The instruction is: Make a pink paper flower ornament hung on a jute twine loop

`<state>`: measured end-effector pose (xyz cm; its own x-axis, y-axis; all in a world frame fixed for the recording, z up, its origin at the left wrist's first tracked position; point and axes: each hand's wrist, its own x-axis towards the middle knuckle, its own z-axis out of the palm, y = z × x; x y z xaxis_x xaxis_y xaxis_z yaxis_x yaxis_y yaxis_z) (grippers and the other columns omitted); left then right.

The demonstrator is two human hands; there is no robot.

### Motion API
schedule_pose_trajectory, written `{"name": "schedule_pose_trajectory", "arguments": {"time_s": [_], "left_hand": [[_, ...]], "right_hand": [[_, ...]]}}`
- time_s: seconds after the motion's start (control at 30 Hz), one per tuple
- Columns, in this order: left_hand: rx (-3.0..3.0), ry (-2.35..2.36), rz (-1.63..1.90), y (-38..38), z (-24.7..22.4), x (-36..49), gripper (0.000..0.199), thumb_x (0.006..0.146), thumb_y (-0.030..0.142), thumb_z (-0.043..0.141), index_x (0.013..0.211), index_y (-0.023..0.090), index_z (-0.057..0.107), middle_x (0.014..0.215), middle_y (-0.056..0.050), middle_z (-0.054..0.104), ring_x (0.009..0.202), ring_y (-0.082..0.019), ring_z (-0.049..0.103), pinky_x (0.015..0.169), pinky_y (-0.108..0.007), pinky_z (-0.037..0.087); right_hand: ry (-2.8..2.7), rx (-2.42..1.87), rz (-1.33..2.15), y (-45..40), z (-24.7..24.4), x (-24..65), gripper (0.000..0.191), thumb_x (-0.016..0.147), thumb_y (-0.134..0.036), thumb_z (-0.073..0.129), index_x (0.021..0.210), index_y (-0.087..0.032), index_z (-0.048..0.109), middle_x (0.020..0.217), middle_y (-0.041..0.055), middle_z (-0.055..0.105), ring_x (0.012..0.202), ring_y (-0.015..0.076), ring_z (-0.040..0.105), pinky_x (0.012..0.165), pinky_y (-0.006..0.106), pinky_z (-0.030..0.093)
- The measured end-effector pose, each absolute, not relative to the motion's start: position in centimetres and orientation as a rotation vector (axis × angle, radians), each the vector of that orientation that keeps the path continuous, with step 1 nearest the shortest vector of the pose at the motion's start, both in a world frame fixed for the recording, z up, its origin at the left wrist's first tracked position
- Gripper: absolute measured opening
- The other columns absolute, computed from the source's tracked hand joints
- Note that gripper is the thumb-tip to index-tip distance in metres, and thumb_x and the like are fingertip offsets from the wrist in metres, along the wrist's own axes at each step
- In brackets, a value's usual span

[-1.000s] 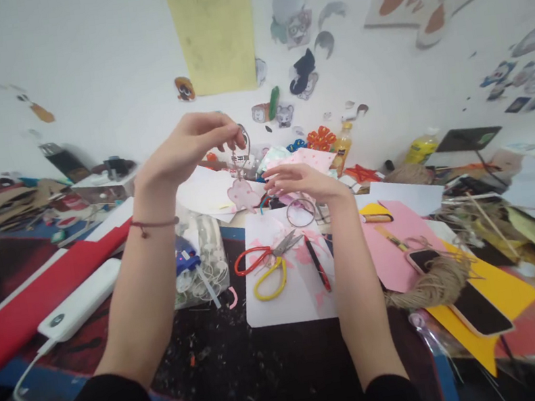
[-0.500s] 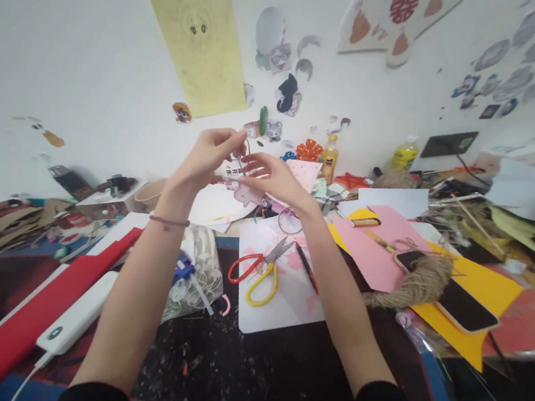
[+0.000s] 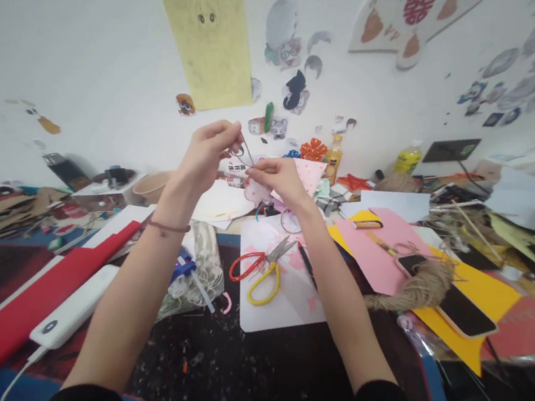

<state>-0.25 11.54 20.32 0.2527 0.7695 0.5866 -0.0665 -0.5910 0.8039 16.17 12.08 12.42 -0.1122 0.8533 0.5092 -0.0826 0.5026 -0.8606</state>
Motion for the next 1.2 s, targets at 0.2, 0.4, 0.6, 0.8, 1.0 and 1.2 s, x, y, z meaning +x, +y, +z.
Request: {"name": "schedule_pose_trajectory", "arguments": {"time_s": [0.2, 0.4, 0.6, 0.8, 1.0, 1.2], "left_hand": [[1.661, 0.484, 1.429, 12.1, 19.5, -0.5, 0.031, 0.094, 0.036, 0.065, 0.069, 0.018, 0.062, 0.066, 0.002, 0.05, 0.061, -0.007, 0.046, 0.061, -0.025, 0.034], [1.563, 0.437, 1.456, 12.3, 18.9, 0.1, 0.034, 0.095, 0.042, 0.065, 0.071, 0.019, 0.057, 0.065, 0.001, 0.05, 0.062, -0.009, 0.047, 0.061, -0.025, 0.037], [1.644, 0.492, 1.432, 12.3, 19.1, -0.2, 0.035, 0.095, 0.047, 0.063, 0.073, 0.02, 0.06, 0.068, 0.001, 0.052, 0.063, -0.009, 0.05, 0.06, -0.026, 0.036], [1.661, 0.523, 1.46, 12.1, 19.4, -0.4, 0.035, 0.097, 0.047, 0.061, 0.075, 0.019, 0.061, 0.067, 0.001, 0.051, 0.061, -0.009, 0.051, 0.06, -0.027, 0.036], [1.632, 0.504, 1.496, 12.2, 19.4, -0.6, 0.037, 0.092, 0.053, 0.065, 0.075, 0.02, 0.061, 0.069, 0.0, 0.056, 0.065, -0.011, 0.054, 0.063, -0.028, 0.038], [1.645, 0.468, 1.516, 12.0, 19.4, -0.8, 0.038, 0.09, 0.056, 0.067, 0.077, 0.02, 0.062, 0.069, 0.0, 0.056, 0.065, -0.012, 0.055, 0.061, -0.027, 0.04]], "right_hand": [[-1.42, -0.659, 0.984, 12.5, 12.1, 16.0, 0.03, 0.067, -0.044, 0.086, 0.078, -0.018, 0.074, 0.072, 0.0019, 0.076, 0.059, 0.0142, 0.066, 0.058, 0.026, 0.051], [-1.424, -0.632, 1.036, 12.6, 11.9, 15.6, 0.037, 0.065, -0.05, 0.087, 0.078, -0.019, 0.072, 0.071, 0.0011, 0.074, 0.062, 0.0149, 0.067, 0.063, 0.028, 0.054], [-1.427, -0.616, 1.052, 12.3, 12.0, 15.8, 0.045, 0.066, -0.056, 0.086, 0.09, -0.019, 0.073, 0.076, 0.0019, 0.074, 0.067, 0.0162, 0.068, 0.064, 0.029, 0.055], [-1.401, -0.583, 1.043, 11.9, 12.3, 15.2, 0.044, 0.073, -0.06, 0.08, 0.097, -0.023, 0.073, 0.076, 0.0006, 0.071, 0.061, 0.0151, 0.063, 0.057, 0.028, 0.051], [-1.367, -0.61, 0.991, 11.7, 12.6, 14.6, 0.045, 0.076, -0.066, 0.073, 0.094, -0.026, 0.067, 0.071, -0.0025, 0.064, 0.059, 0.013, 0.06, 0.057, 0.027, 0.051], [-1.308, -0.5, 1.098, 10.7, 13.3, 14.0, 0.041, 0.072, -0.06, 0.08, 0.09, -0.025, 0.068, 0.065, -0.0032, 0.065, 0.057, 0.0135, 0.063, 0.056, 0.027, 0.054]]}}
